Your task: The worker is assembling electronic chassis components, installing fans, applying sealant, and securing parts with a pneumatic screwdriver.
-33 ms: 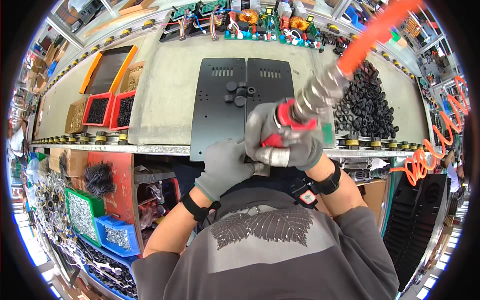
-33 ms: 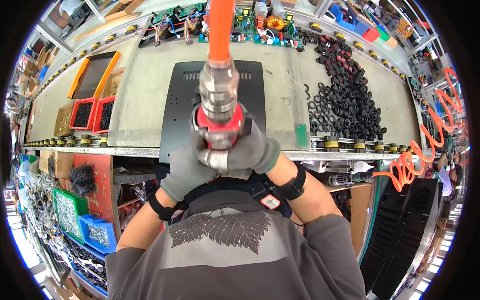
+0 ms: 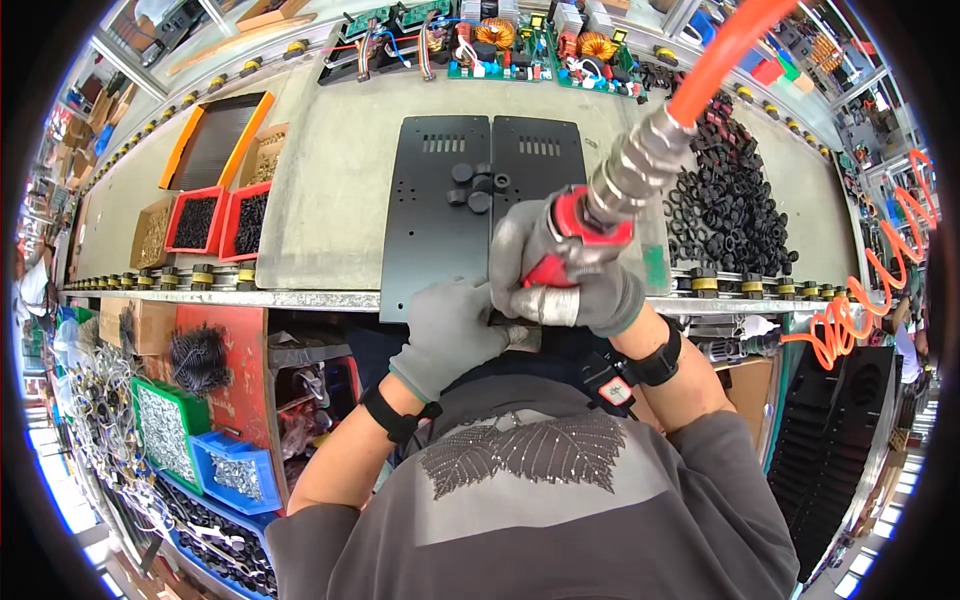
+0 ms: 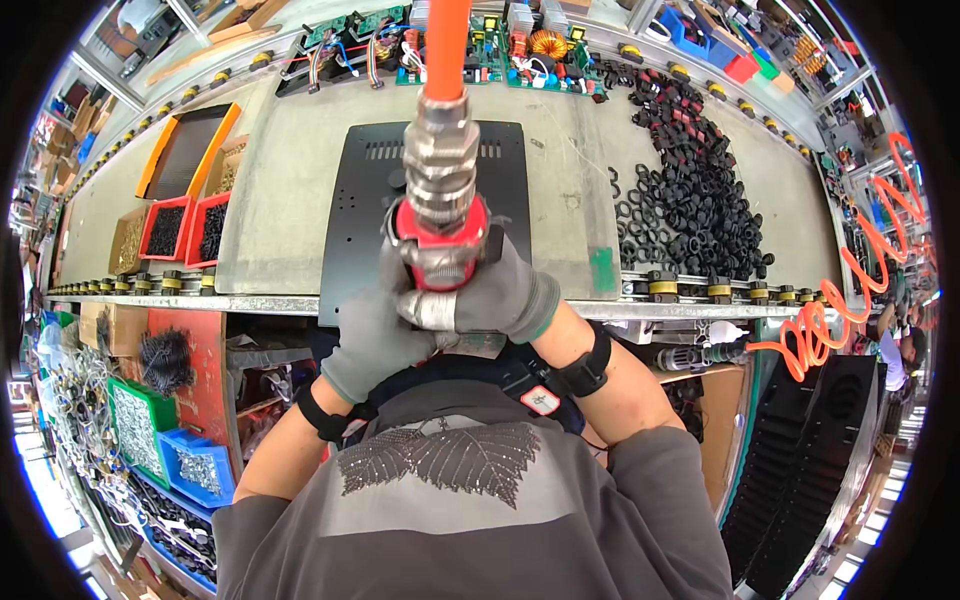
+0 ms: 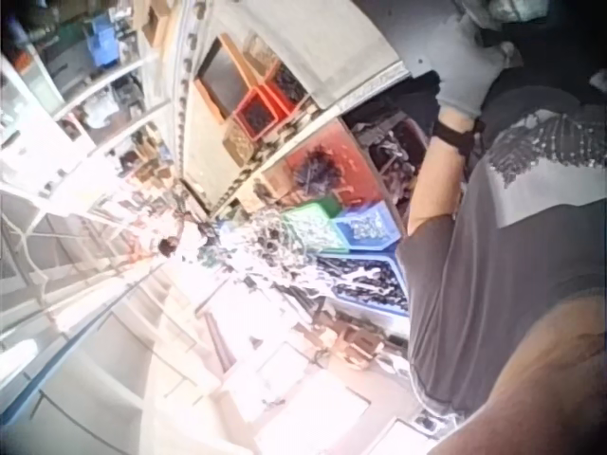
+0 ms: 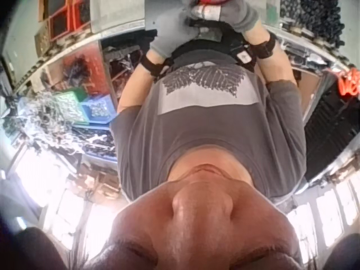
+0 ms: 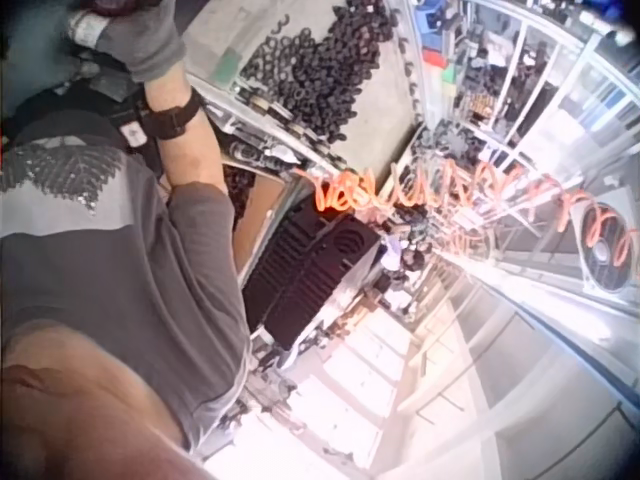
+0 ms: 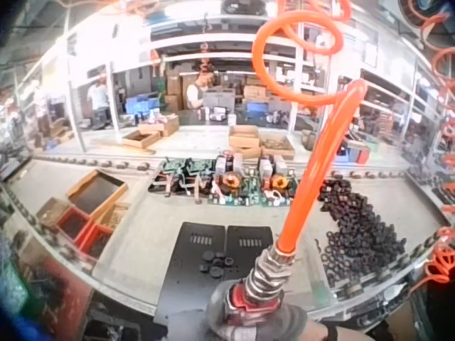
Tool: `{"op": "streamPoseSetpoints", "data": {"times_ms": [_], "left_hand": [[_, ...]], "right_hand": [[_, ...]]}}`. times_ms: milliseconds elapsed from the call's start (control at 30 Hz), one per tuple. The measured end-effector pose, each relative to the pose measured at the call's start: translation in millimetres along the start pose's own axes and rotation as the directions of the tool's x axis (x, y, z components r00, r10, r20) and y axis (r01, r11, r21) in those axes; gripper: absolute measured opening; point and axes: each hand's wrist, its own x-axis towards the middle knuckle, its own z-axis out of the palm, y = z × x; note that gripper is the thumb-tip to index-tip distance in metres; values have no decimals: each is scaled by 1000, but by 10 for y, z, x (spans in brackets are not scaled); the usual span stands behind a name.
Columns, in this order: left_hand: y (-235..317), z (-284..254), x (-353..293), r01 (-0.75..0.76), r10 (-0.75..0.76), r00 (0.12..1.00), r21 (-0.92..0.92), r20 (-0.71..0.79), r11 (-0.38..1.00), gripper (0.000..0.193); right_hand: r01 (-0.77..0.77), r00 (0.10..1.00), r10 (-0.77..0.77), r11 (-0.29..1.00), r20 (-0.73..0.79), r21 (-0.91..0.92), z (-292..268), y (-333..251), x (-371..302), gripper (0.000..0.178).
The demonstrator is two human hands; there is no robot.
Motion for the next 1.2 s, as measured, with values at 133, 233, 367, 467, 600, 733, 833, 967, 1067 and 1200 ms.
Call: {"op": "streamPoseSetpoints", "data": {"times_ms": [133,233,367,467,600,733,833,967,1067,1200], "left_hand": [[14,-23,5,19,-19,1000,21,5,1000,31],[-2,-9,5,24,-24,1000,43,-2,999,31],[5,30,-34,72,-73,997,32,27,997,30],[14,-29,-24,70,-70,997,14,25,997,31],[-69,-247,117,417,-203,899,-616,389,668,32],[-111,-343,154,404,-123,899,-686,421,605,29],[-20,-253,138,-11,125,975,-526,182,850,25],[103,-263,136,496,-5,856,-820,517,284,29],[148,-286,155,585,-8,809,-807,588,-82,28],[114,-214,160,574,-32,810,-802,586,-162,26]], "right_hand": [[-36,999,37,999,-22,34,21,4,17,44],[-5,1000,5,1000,24,9,27,-10,34,42],[62,998,-62,998,-1,26,73,-39,89,43],[-4,1000,3,994,11,107,112,-159,132,42],[285,958,-284,944,-29,164,116,-507,141,30],[334,941,-334,908,-43,253,175,-789,80,25],[341,939,-338,937,-59,71,250,-827,25,22],[356,930,-357,934,-86,-27,229,-813,-42,23],[409,905,-415,910,-97,-70,164,-829,-78,25],[443,888,-450,893,-94,-87,96,-837,-86,27]]}}
